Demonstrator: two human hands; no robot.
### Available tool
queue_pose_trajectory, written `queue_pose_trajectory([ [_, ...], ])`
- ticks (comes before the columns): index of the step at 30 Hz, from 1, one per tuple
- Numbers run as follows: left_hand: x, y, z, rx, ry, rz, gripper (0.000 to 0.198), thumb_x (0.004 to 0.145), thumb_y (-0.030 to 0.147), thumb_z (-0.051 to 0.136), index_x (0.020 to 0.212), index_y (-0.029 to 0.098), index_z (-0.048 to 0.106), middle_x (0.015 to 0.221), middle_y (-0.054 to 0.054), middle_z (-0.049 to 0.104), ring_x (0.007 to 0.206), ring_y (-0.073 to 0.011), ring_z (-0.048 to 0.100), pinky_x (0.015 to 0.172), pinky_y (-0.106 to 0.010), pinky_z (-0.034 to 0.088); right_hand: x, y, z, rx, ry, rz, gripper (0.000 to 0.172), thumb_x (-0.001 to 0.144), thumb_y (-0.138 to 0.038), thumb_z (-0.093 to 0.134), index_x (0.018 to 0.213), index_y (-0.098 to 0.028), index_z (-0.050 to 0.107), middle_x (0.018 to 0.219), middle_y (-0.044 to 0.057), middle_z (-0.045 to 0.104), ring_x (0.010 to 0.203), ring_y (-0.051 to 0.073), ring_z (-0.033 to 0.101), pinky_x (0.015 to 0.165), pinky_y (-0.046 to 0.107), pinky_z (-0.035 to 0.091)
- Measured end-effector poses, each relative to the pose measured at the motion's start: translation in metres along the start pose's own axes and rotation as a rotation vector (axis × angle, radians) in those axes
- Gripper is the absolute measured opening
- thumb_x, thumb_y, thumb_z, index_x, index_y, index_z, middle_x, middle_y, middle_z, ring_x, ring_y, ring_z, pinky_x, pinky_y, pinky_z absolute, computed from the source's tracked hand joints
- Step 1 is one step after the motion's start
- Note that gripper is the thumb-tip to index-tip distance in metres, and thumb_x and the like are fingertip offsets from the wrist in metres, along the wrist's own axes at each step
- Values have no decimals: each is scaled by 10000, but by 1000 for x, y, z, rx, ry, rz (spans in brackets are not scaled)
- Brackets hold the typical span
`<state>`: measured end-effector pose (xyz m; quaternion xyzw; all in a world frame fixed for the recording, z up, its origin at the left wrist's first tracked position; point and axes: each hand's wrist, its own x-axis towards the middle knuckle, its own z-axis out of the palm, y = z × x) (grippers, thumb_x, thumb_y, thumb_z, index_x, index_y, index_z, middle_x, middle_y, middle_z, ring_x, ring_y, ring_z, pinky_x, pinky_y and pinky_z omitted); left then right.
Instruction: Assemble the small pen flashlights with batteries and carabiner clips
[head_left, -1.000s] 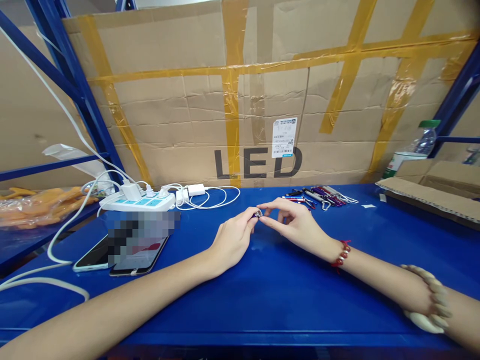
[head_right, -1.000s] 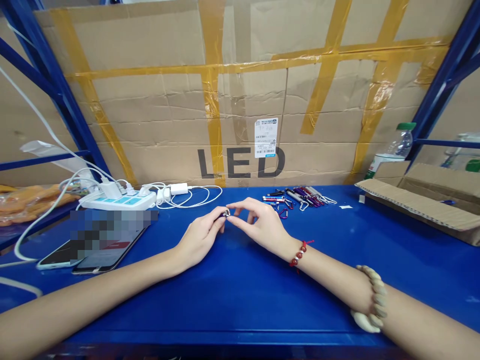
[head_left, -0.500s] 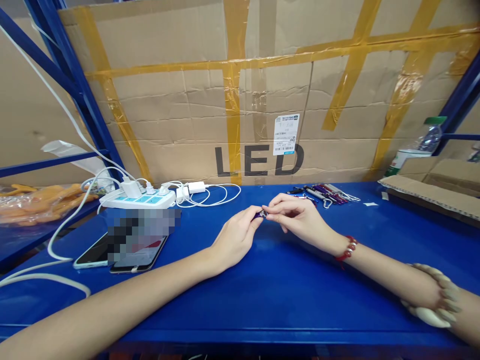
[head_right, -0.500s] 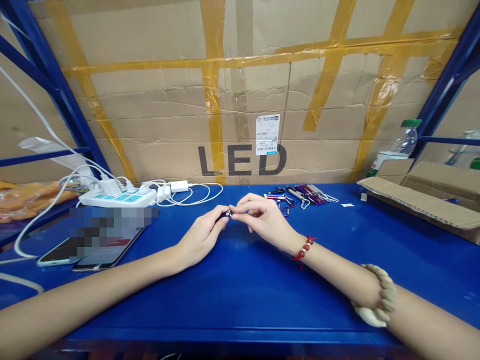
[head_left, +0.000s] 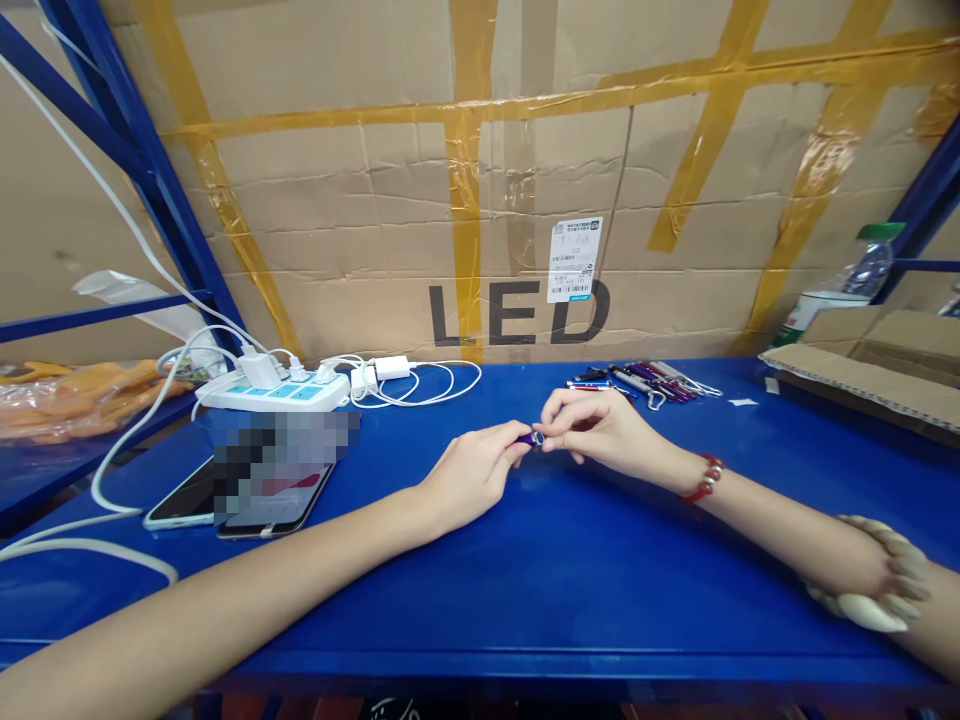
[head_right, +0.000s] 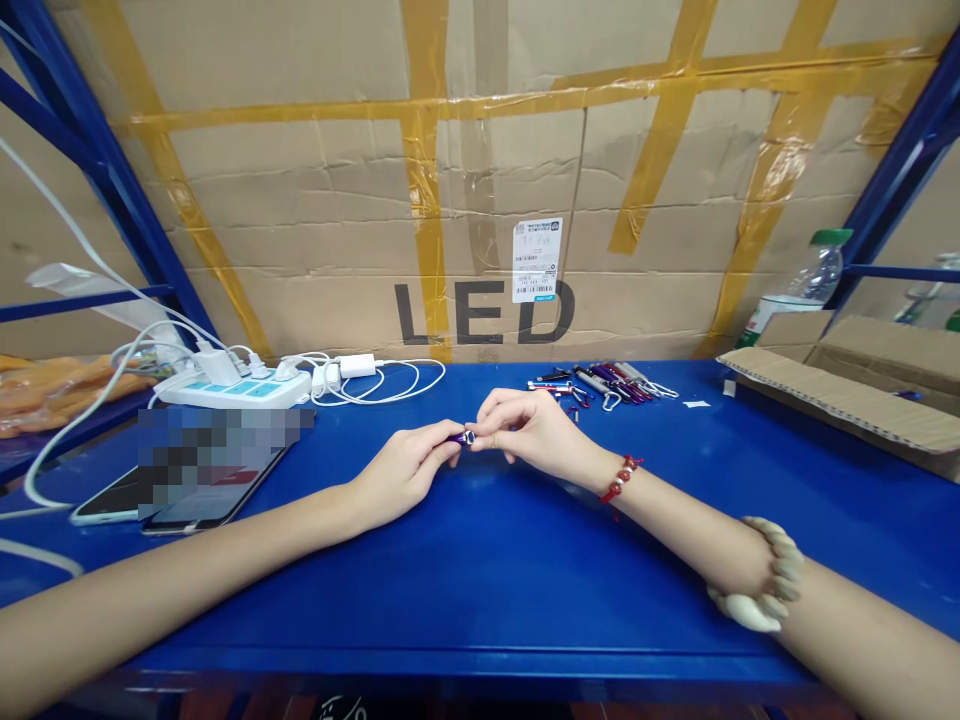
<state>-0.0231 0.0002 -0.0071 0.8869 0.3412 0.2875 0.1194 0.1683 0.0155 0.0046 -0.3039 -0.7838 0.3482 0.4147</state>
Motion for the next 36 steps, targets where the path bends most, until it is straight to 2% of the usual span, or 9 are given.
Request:
queue_pose_trajectory([
  [5,-1,-2,1,-3,13,47,242,899,205,380,984,192,606,946,-33,680,845,-157,627,765,-262,482,-1,4,0,-26,-30,8,217,640,-353,731,564,-159,673,706,14,563,451,52,467,376,207,413],
  [9,-1,-4,3,-20,72,88,248,886,195,415,1012,186,628,1047,-40,679,940,-170,632,839,-278,486,0,0,2,-109,5,-49,261,638,-380,727,521,-163,641,635,14,572,505,83,506,433,221,417],
  [13,-2,-5,4,-60,137,73,248,878,210,443,1030,181,636,1032,-45,691,917,-173,649,822,-276,505,0,-4,5,-167,65,-94,296,662,-397,704,505,-166,606,594,17,566,553,108,528,502,245,423],
  [20,-2,-8,7,-8,241,89,231,853,207,497,1008,176,666,1006,-55,703,886,-188,663,808,-300,525,-1,0,8,-157,98,-67,287,687,-389,676,534,-162,588,611,14,552,529,96,491,476,236,390],
  [31,-2,-10,8,35,254,73,224,842,202,517,996,182,678,977,-60,710,857,-196,668,783,-320,533,1,6,9,-111,97,-11,298,662,-403,687,542,-148,590,617,11,542,512,84,474,459,226,373],
  [36,0,-7,5,38,234,63,222,843,209,521,1006,200,671,961,-47,712,840,-184,663,779,-315,527,2,4,10,-102,100,51,368,655,-469,678,524,-143,567,595,3,541,452,63,446,424,215,352],
])
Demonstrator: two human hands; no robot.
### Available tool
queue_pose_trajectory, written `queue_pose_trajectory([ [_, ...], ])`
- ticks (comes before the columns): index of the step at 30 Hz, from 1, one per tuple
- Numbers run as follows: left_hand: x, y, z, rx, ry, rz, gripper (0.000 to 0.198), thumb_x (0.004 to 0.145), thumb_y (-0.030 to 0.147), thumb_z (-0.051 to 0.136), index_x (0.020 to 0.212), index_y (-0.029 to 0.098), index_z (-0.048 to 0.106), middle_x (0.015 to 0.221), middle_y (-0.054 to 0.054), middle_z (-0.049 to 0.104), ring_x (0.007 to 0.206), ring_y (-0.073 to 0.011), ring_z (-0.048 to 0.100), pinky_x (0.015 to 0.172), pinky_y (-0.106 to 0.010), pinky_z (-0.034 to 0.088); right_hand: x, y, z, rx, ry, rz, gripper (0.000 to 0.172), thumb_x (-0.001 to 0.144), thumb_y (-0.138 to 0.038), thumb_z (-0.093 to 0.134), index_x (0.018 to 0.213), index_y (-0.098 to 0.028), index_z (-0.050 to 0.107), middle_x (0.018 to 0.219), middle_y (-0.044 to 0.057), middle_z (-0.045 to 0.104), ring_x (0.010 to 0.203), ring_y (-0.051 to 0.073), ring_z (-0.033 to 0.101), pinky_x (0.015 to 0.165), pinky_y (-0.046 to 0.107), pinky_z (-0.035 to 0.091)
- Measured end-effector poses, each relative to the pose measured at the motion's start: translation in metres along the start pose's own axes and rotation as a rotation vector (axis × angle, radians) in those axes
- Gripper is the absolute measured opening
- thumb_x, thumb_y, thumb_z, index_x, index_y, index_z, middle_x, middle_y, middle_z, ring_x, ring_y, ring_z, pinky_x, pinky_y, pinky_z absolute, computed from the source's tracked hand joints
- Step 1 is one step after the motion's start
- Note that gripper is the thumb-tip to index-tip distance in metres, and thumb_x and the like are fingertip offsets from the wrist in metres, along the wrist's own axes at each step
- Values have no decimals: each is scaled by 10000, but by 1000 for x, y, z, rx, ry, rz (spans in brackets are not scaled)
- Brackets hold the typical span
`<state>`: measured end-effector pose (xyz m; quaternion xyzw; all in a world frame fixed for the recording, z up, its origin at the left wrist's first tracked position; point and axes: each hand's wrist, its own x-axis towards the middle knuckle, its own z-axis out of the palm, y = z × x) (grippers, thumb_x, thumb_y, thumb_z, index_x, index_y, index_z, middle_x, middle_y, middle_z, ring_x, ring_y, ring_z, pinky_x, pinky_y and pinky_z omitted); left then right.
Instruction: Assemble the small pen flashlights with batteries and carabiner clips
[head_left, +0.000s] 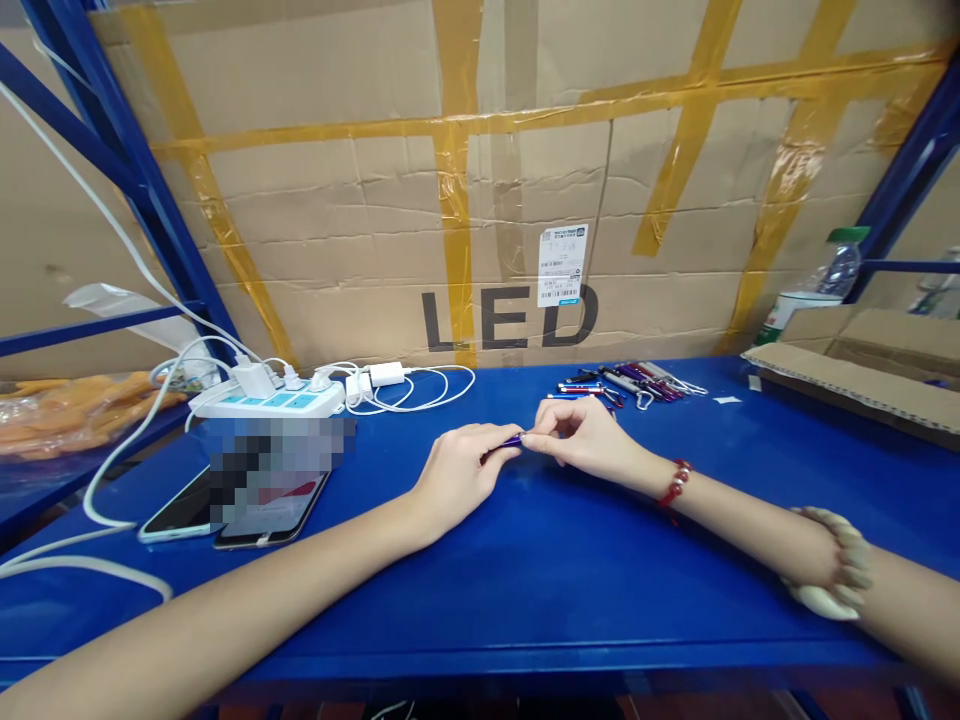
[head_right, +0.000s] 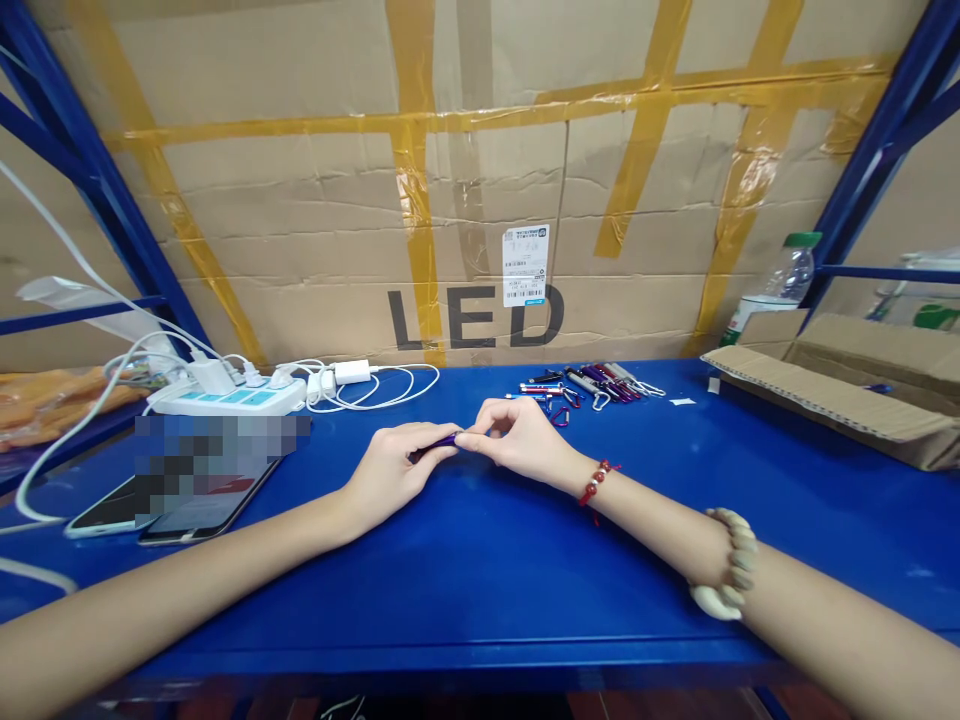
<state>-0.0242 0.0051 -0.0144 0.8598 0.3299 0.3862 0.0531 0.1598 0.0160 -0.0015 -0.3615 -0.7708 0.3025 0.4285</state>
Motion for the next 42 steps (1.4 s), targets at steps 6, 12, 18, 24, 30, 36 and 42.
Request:
queue_pose_trajectory([
  [6,1,0,1,-8,3,-16,235,845,207,521,1036,217,657,987,-40,706,860,-180,658,797,-313,518,1,-1,1,21,-32,99,413,618,-530,682,550,-144,551,575,-6,543,411,56,444,384,201,338],
  [12,2,1,-1,-47,-62,-58,278,853,211,507,1111,232,611,1105,-18,666,971,-173,630,871,-310,488,0,3,2,-22,-47,127,383,641,-500,682,588,-147,543,509,-28,518,410,66,448,395,197,333],
  [18,4,7,-4,-4,-94,-113,232,867,200,471,1042,259,611,1053,14,677,938,-162,625,820,-288,486,-1,5,3,-50,-48,143,356,669,-482,667,620,-154,539,507,-33,516,417,72,462,408,196,337],
  [24,4,8,-5,19,-111,-135,211,872,209,460,1029,257,592,1046,22,669,943,-163,616,807,-286,474,-2,4,3,-64,-63,141,355,682,-483,655,628,-153,536,524,-24,524,423,74,465,408,197,338],
  [30,3,8,-5,28,-97,-122,213,872,206,448,1025,258,587,1039,20,669,940,-158,615,809,-269,470,-1,5,4,-67,-59,131,356,686,-489,650,628,-162,524,515,-27,524,420,76,472,408,194,342],
  [36,2,9,-4,34,-66,-147,213,867,209,449,1025,261,582,1033,20,666,916,-156,621,766,-250,474,0,3,4,-102,-52,122,358,710,-504,618,645,-164,529,515,-24,526,414,78,474,417,198,347],
  [42,3,10,-4,52,-75,-179,212,860,222,452,1026,264,578,1004,20,669,877,-162,625,732,-255,478,-1,4,4,-131,-43,109,356,728,-509,598,659,-165,535,520,-24,531,415,78,474,410,194,346],
])
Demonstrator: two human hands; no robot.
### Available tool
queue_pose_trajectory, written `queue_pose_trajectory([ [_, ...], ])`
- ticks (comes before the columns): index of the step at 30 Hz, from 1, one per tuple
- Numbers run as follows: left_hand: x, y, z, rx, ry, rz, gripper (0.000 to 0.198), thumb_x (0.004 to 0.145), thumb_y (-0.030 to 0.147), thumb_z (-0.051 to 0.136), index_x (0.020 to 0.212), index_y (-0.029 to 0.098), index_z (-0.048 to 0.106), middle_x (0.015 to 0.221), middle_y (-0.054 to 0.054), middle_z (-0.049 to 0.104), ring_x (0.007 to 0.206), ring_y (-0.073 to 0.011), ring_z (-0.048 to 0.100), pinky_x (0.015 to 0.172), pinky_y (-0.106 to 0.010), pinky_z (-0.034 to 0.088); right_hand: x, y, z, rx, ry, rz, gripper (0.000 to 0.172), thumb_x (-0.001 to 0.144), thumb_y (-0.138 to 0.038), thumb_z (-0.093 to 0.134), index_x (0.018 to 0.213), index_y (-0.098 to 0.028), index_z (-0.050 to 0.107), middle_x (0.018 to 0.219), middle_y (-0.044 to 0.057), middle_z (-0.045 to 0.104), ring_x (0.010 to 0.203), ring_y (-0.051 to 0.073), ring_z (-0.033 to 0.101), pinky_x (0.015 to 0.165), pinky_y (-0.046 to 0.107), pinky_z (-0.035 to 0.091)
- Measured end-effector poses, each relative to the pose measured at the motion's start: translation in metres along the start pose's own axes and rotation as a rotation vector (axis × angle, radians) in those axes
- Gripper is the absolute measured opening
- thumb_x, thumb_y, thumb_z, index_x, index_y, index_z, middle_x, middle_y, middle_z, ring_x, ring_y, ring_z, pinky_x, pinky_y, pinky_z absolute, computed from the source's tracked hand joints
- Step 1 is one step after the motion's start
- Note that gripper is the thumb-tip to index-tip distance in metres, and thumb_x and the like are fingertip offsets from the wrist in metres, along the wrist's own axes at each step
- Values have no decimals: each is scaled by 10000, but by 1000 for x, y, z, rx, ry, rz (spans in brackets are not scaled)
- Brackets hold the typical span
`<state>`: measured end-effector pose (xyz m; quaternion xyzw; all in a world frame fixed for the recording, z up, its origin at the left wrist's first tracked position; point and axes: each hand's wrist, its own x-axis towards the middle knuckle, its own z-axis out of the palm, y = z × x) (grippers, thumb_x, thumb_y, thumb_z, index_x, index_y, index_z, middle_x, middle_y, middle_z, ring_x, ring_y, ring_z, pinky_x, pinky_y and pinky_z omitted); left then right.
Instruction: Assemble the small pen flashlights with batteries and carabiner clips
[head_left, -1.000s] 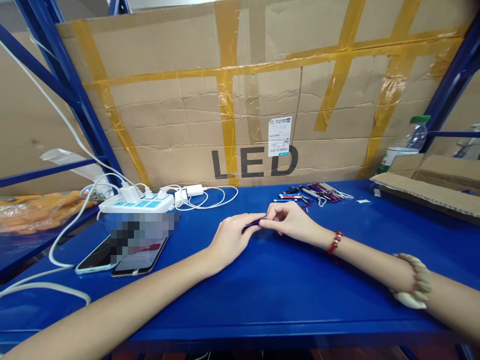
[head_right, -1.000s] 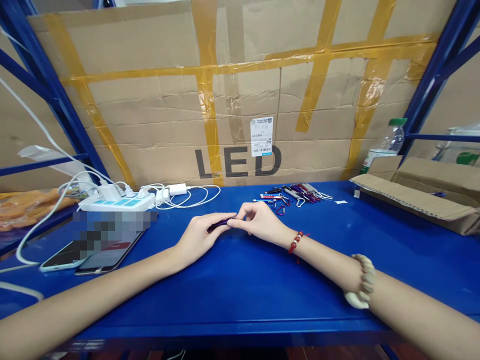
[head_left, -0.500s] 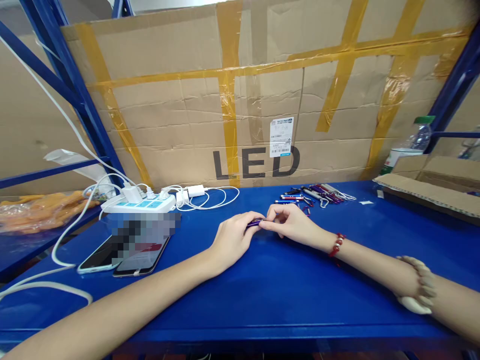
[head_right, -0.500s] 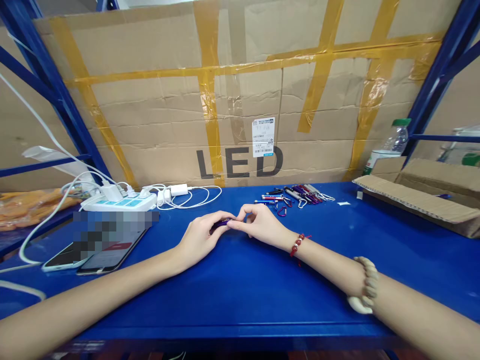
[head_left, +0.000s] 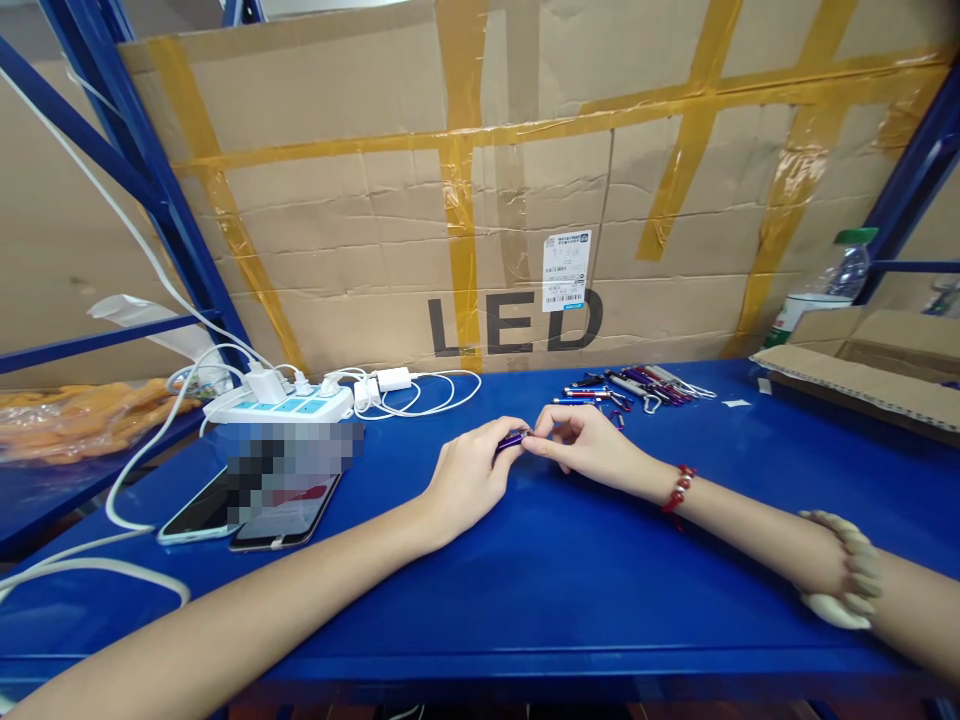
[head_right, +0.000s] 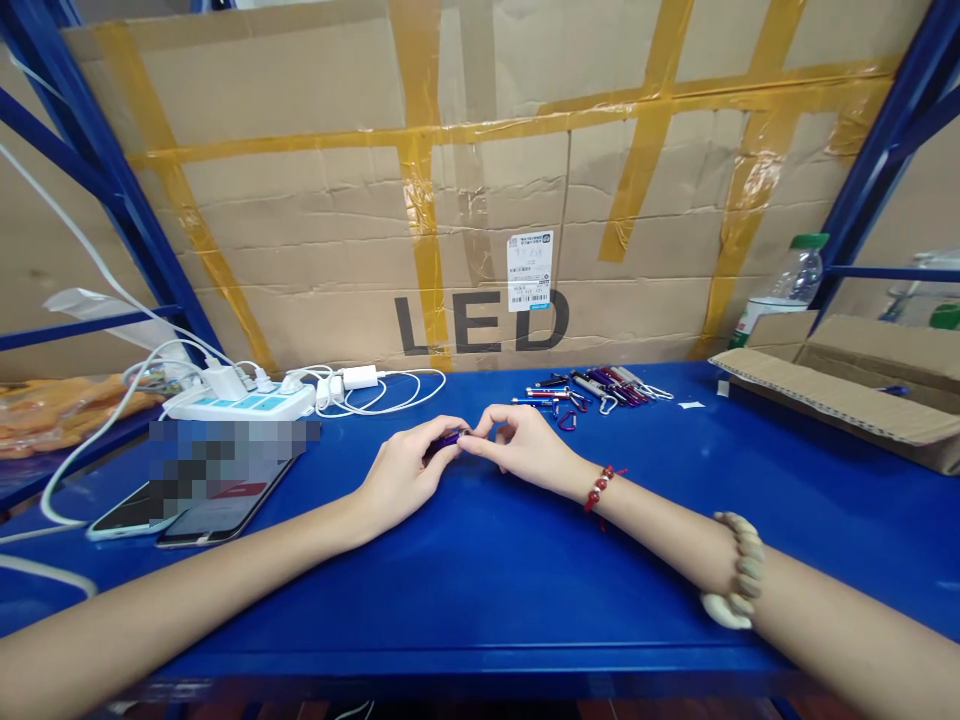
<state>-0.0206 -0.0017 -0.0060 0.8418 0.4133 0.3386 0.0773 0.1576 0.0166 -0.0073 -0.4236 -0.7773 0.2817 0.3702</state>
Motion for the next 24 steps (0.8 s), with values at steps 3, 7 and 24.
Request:
queue_pose_trajectory([
  [3,0,1,0,-1,-7,-7,219,859,217,451,1035,267,571,1016,20,668,894,-167,623,742,-260,480,0,1,0,-6,3,-2,342,729,-492,606,662,-164,537,516,-30,521,414,75,471,415,194,348],
  [7,0,1,0,-5,-15,-10,218,864,219,442,1035,267,569,1025,18,667,904,-165,623,758,-262,484,1,2,1,16,3,-7,327,711,-469,635,654,-163,538,533,-34,517,422,71,474,413,190,351],
  [24,1,1,-1,-20,-7,-54,229,886,220,396,1066,260,532,1055,7,643,943,-170,608,778,-274,477,0,-7,0,-54,112,-72,313,735,-464,618,758,-151,610,668,2,588,440,61,474,431,204,382],
])
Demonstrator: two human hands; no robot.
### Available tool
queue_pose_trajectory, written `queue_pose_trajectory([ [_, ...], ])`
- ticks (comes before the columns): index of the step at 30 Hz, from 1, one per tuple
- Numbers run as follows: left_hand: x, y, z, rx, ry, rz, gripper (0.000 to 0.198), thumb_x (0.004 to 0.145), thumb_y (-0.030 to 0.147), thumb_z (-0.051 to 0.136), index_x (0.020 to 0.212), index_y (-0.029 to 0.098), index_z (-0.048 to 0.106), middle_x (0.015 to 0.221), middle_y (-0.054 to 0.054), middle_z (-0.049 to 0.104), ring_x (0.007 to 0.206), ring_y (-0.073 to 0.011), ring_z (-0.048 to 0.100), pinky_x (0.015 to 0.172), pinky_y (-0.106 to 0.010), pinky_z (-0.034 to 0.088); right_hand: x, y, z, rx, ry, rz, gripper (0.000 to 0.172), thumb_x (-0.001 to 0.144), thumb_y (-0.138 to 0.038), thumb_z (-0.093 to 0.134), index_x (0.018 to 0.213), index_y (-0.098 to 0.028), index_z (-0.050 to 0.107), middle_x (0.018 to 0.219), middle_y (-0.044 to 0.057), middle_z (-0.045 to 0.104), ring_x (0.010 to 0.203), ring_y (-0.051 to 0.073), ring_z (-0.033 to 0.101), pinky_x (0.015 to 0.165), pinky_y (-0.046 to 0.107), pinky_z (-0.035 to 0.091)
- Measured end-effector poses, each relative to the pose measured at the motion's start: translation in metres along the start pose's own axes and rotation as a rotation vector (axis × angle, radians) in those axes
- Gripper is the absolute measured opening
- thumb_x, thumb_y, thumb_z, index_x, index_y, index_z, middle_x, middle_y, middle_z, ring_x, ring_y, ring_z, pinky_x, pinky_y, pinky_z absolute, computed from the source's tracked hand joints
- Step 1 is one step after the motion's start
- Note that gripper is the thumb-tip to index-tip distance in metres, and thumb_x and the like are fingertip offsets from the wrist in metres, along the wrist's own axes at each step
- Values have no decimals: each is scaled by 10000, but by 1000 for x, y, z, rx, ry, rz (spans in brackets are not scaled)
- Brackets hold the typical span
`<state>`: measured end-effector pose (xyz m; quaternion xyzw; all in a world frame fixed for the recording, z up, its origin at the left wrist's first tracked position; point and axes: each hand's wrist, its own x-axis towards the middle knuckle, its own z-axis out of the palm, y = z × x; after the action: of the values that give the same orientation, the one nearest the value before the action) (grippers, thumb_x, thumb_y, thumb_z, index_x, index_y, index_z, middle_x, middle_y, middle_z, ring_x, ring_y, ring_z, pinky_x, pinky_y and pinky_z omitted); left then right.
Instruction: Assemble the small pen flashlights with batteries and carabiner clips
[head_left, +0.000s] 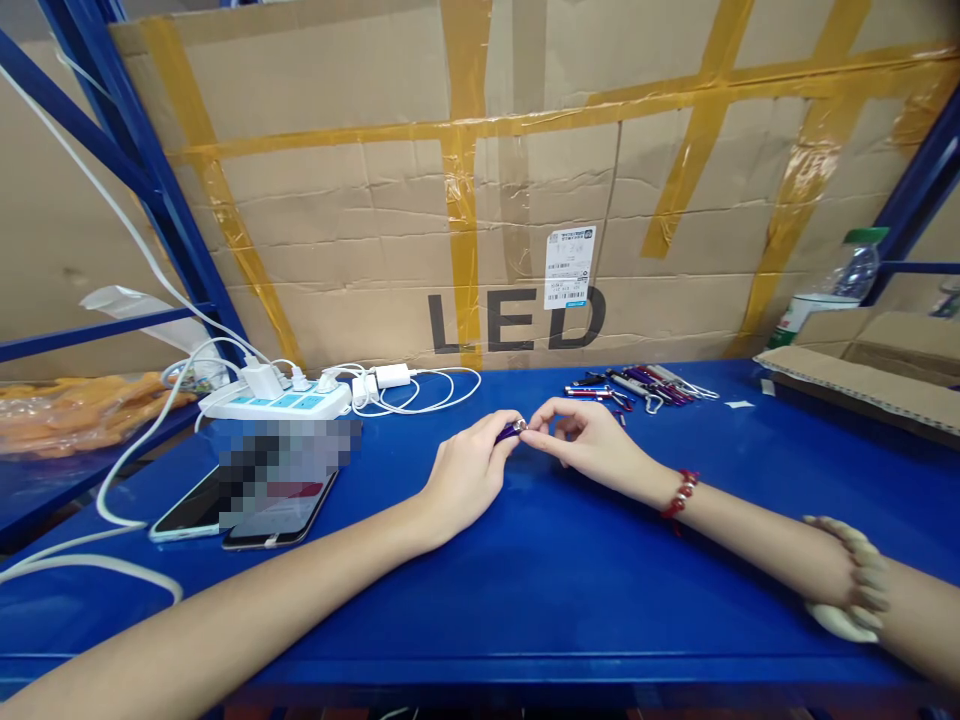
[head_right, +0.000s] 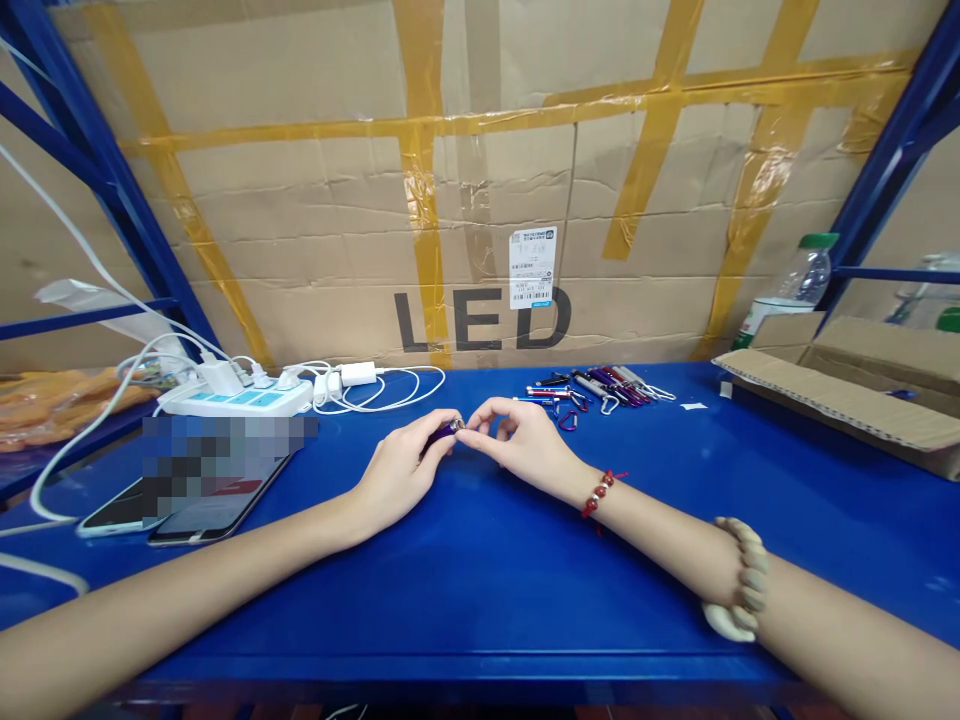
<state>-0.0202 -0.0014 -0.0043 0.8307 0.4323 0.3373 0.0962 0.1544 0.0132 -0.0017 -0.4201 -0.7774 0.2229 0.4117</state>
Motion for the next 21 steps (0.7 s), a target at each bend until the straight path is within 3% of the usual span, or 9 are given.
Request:
queue_pose_trajectory([
  [5,1,-1,1,-9,3,-15,227,882,225,408,1060,259,545,1053,2,649,950,-176,610,777,-276,481,1,-1,-2,25,62,-68,310,738,-429,631,897,-164,664,746,17,611,439,49,458,423,203,393],
  [17,2,-5,2,-87,-31,41,259,894,210,384,1094,264,540,1125,-1,627,997,-171,590,866,-312,462,3,5,-2,140,18,-88,308,700,-462,658,719,-155,682,781,37,595,426,41,472,374,208,407],
  [21,2,-8,5,-98,-65,56,240,907,220,355,1076,206,525,986,-42,640,889,-174,595,794,-308,471,3,6,-3,153,25,-103,279,696,-432,675,702,-153,678,769,33,585,447,48,484,383,211,414],
])
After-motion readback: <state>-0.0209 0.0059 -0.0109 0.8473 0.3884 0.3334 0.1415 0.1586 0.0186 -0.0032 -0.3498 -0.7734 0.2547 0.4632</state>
